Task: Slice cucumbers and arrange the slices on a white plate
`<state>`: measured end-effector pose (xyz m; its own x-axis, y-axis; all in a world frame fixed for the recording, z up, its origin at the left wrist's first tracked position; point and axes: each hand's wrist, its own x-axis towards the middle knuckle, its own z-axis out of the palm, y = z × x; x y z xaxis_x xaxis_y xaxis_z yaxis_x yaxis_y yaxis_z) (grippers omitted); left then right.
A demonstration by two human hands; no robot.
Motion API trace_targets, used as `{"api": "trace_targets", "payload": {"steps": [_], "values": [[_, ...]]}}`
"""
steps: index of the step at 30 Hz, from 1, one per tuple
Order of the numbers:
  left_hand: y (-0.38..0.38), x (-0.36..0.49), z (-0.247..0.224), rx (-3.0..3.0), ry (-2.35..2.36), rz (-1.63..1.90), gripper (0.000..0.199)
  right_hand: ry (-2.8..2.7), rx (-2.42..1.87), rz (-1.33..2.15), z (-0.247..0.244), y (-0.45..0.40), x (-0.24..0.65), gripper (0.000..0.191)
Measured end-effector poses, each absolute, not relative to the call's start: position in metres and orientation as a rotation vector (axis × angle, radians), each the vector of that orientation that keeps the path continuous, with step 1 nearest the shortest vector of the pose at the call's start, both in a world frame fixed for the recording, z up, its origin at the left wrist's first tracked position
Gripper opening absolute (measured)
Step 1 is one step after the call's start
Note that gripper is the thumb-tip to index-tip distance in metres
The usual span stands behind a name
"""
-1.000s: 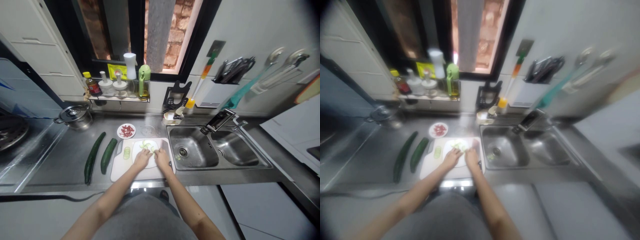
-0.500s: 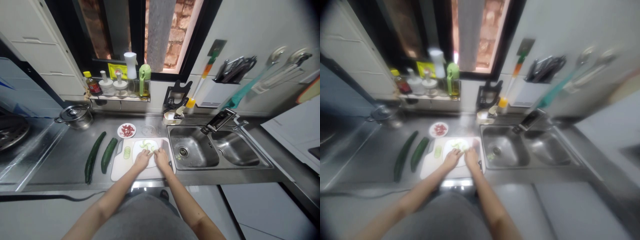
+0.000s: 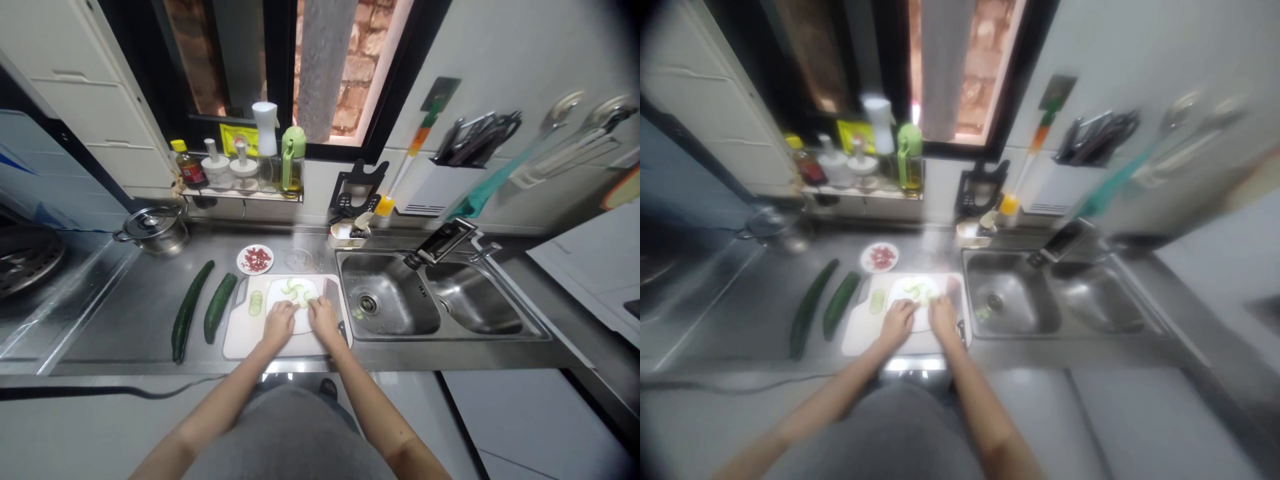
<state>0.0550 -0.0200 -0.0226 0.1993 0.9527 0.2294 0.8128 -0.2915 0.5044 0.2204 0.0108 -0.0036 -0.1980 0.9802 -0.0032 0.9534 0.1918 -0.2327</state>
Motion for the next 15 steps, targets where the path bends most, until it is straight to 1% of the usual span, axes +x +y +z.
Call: {"api": "trace_targets", "payload": {"steps": [3, 7, 11, 15], "values": [[-0.03, 0.038, -0.025, 2.094, 1.773, 0.81, 0.039, -2.281, -1.832, 0.254, -0.004, 0.004, 0.223, 0.025], [-0.04, 0.008, -0.024, 1.861, 2.045, 0.806, 0.036, -2.222, -1.734, 0.21, -0.005, -0.008, 0.228, 0.025], [-0.045, -0.017, -0.02, 1.587, 2.352, 0.68, 0.035, -2.164, -1.681, 0.177, -0.007, -0.016, 0.231, 0.026], [-0.045, -0.028, -0.017, 1.478, 2.473, 0.514, 0.037, -2.149, -1.645, 0.165, -0.008, -0.018, 0.229, 0.028]]}}
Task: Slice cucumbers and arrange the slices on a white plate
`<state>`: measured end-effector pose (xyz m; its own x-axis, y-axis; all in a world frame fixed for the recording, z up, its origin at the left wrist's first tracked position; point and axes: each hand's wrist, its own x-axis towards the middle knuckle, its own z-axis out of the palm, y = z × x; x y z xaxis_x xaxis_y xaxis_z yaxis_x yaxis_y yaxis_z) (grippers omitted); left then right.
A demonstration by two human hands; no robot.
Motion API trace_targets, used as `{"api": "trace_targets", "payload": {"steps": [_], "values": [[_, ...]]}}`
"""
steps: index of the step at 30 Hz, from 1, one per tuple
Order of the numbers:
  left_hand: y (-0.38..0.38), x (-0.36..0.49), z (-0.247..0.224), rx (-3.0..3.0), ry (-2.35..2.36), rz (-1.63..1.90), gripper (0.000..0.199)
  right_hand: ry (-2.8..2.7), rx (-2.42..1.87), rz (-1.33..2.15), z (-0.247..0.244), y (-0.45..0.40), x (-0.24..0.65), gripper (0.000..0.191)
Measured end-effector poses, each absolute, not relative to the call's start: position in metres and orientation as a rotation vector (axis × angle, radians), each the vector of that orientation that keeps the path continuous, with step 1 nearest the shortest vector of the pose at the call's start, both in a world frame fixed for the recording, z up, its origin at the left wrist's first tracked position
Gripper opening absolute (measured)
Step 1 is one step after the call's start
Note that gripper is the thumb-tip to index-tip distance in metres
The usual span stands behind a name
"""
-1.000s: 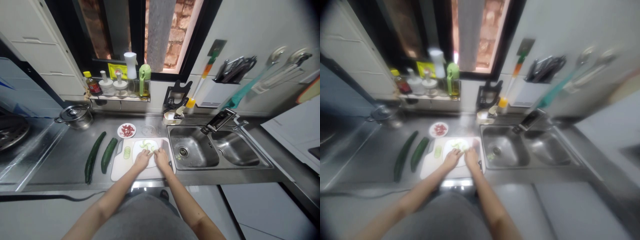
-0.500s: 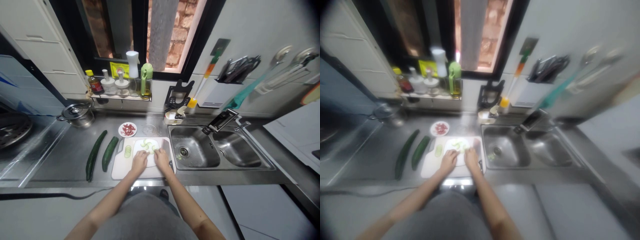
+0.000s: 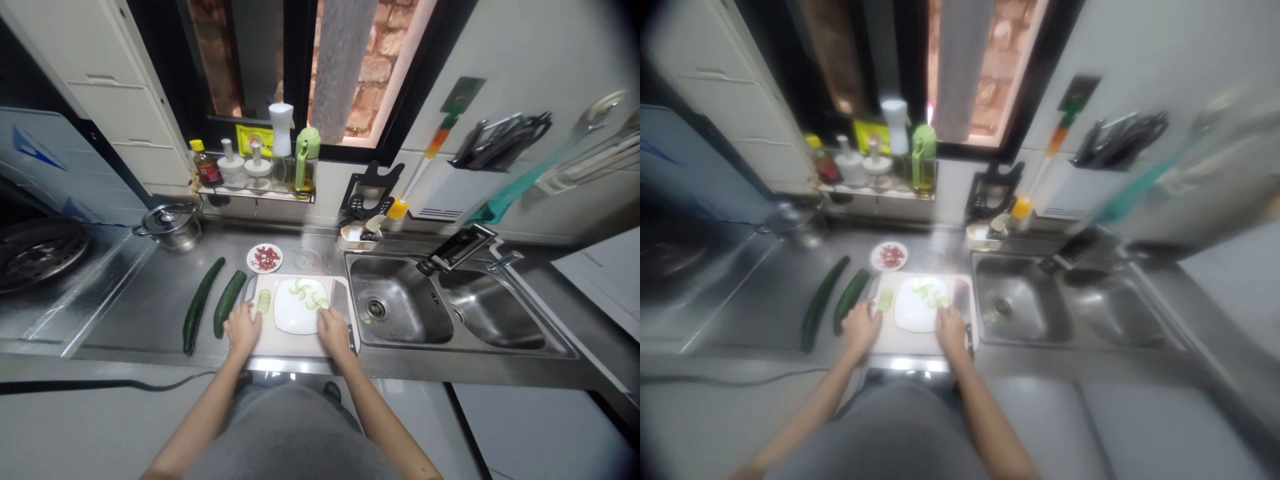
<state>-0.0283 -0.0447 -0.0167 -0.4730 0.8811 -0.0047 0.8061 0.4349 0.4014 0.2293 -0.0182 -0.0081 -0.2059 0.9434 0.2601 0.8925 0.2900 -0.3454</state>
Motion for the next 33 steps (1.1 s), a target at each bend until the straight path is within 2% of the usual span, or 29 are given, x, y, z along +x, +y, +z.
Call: {"api": "trace_targets", "payload": {"steps": [6, 18, 27, 33], "values": [[-0.04, -0.028, -0.015, 1.473, 2.493, 0.378, 0.037, -2.145, -1.588, 0.168, -0.008, -0.016, 0.226, 0.028], [-0.033, -0.024, -0.015, 1.384, 2.483, 0.449, 0.027, -2.136, -1.61, 0.203, -0.008, -0.019, 0.226, 0.028], [-0.032, -0.017, -0.018, 1.241, 2.257, 0.896, 0.017, -2.111, -1.585, 0.293, 0.0, -0.017, 0.223, 0.029], [-0.021, -0.014, -0.01, 0.898, 1.713, 1.228, 0.032, -2.066, -1.463, 0.403, 0.017, -0.009, 0.205, 0.027]]}}
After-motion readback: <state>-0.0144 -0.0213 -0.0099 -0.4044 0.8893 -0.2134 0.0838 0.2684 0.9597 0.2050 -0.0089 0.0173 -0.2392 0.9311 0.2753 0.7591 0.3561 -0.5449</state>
